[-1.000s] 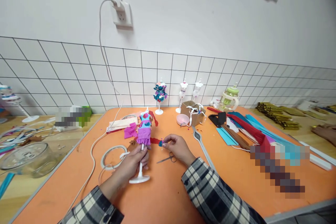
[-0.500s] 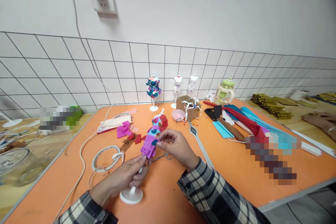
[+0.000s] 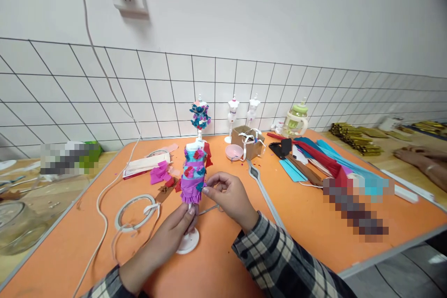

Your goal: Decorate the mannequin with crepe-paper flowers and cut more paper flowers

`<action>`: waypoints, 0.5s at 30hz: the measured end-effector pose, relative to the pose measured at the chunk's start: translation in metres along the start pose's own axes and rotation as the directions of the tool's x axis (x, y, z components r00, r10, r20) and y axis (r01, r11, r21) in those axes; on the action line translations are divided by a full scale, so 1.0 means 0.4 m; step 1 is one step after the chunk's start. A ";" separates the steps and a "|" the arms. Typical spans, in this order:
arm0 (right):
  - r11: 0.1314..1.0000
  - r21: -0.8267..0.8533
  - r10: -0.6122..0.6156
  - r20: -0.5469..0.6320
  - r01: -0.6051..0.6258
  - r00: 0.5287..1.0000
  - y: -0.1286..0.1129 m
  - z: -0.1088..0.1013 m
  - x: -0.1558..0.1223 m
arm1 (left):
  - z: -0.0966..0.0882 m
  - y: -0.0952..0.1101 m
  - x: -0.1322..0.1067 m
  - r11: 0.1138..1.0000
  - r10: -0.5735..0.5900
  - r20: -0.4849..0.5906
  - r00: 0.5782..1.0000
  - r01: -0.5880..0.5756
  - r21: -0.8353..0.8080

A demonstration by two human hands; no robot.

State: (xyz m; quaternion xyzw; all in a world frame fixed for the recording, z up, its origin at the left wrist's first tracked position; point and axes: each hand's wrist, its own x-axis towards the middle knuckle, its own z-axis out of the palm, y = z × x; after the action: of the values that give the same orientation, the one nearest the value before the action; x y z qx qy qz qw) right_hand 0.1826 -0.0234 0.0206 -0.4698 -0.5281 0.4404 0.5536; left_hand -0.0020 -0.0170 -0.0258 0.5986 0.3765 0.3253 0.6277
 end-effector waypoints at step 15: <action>0.988 -0.133 -0.088 -0.069 0.078 0.994 -0.001 0.022 -0.024 | 0.008 -0.037 0.000 0.982 0.070 -0.068 0.995 -0.057 0.182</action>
State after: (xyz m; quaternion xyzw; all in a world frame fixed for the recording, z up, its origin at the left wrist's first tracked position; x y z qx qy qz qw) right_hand 0.1733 -0.0323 0.0194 -0.4986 -0.5540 0.3637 0.5588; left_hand 0.0001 -0.0198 -0.0405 0.6520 0.4081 0.3319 0.5460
